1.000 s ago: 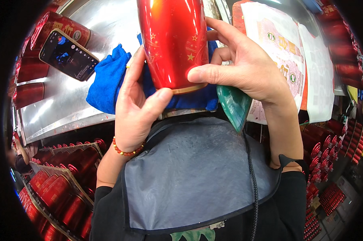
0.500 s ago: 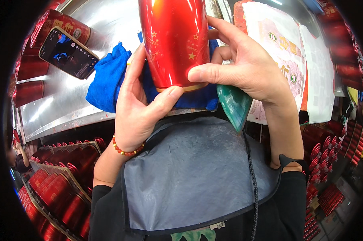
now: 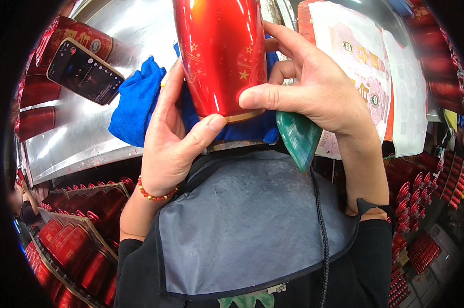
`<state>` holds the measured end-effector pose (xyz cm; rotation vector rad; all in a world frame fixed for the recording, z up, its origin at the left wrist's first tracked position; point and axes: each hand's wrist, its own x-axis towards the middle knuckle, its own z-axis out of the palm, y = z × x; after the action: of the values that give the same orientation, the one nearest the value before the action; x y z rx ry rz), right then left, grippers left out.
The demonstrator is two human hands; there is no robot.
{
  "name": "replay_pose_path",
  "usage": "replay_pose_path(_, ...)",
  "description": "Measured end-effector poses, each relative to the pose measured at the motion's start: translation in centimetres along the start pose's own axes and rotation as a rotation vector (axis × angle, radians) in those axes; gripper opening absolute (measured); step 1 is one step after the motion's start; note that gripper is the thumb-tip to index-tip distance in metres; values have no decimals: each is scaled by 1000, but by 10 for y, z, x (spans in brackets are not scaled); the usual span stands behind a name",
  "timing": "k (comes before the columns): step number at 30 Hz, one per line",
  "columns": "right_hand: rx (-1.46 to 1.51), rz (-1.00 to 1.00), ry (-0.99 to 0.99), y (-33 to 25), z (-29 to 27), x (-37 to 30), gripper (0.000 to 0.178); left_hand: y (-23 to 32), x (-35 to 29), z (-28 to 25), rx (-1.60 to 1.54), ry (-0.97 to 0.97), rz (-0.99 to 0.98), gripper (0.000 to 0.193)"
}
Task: The person applies a gold band and a red label to a red cylindrical container. They smooth the label with a green plastic squeegee and rotate the container to align the graphics. The person repeats the process on a second container.
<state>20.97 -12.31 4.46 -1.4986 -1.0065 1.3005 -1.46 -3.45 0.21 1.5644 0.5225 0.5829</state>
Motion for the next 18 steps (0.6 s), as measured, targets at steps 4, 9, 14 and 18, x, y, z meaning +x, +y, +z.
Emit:
replay_pose_path(4,-3,-10,-8,1,-1,1,99,5,2,-2,95,-3,-28,90)
replay_pose_path(9,14,-130,70,13,4,2,100,6,2,2,-68,46,-49,84)
replay_pose_path(14,13,-125,73,14,3,2,101,8,3,-1,28,31,-60,80)
replay_pose_path(18,-3,-120,86,13,5,1,99,7,3,-1,52,27,-23,81)
